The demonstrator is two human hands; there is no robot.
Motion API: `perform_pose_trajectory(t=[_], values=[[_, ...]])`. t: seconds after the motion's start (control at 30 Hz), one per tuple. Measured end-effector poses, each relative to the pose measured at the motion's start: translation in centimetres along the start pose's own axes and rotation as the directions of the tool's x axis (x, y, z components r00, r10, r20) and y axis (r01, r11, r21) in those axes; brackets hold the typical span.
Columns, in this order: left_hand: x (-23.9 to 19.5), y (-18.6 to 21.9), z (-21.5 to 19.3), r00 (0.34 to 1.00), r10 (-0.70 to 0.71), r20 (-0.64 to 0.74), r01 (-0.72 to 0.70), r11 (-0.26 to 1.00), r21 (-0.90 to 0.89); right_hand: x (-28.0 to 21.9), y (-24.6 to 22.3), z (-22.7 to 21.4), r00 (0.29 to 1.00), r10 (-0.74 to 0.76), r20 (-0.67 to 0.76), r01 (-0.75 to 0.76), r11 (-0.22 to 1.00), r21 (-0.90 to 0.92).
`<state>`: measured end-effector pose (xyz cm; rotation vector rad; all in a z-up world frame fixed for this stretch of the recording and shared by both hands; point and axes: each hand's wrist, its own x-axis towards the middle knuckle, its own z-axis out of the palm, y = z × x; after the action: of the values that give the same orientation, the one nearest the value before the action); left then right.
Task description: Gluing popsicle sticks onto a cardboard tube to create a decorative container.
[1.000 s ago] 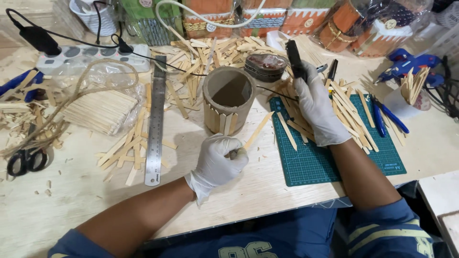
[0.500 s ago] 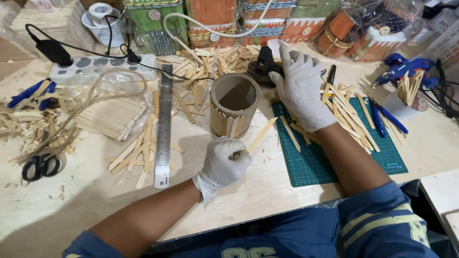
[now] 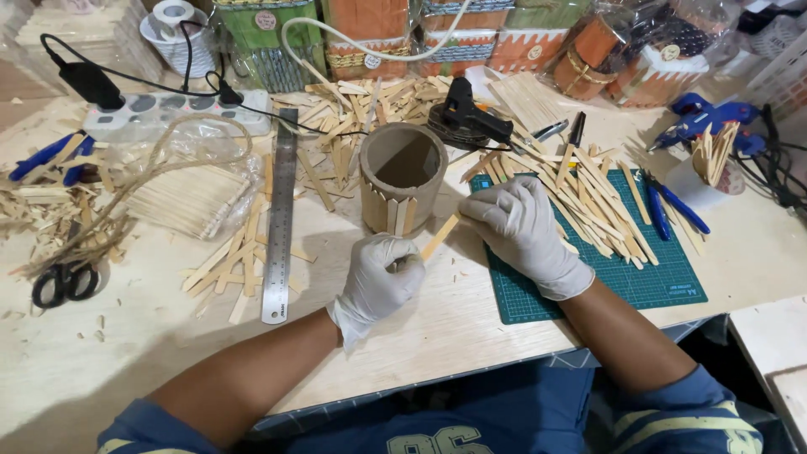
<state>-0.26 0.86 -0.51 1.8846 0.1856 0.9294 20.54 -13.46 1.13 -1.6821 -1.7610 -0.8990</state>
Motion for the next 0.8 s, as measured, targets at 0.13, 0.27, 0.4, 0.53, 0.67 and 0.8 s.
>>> perform_pose_trajectory(t=[0.13, 0.27, 0.4, 0.53, 0.67, 0.8], values=[[0.5, 2.6, -0.4, 1.0, 0.015, 0.004, -0.015, 0.993, -0.119, 1.0, -1.7, -1.2, 0.991, 0.131, -0.008, -0.128, 0.98, 0.154], [1.2, 0.2, -1.3, 0.967, 0.081, -0.242, -0.098, 0.993, -0.061, 1.4, -3.4, -1.2, 0.864, 0.474, 0.171, -0.49, 0.711, 0.504], [2.8, -1.7, -2.3, 0.921, 0.212, -0.328, -0.178, 0.975, 0.13, -0.1, -4.5, 0.9, 0.695, 0.656, 0.295, -0.68, 0.467, 0.564], [3.4, -3.0, -2.0, 0.983, -0.017, -0.181, -0.026, 0.972, -0.233, 0.3, -6.2, 2.0, 0.613, 0.656, 0.441, -0.761, 0.338, 0.554], [3.9, 0.0, -2.4, 0.997, 0.045, -0.061, -0.056, 0.981, -0.188, 0.3, -6.4, 2.5, 0.582, 0.642, 0.499, -0.8, 0.344, 0.491], [4.2, 1.3, -1.9, 0.999, -0.032, -0.044, 0.02, 0.97, -0.241, -1.1, -5.6, 3.4, 0.578, 0.656, 0.486, -0.805, 0.36, 0.472]])
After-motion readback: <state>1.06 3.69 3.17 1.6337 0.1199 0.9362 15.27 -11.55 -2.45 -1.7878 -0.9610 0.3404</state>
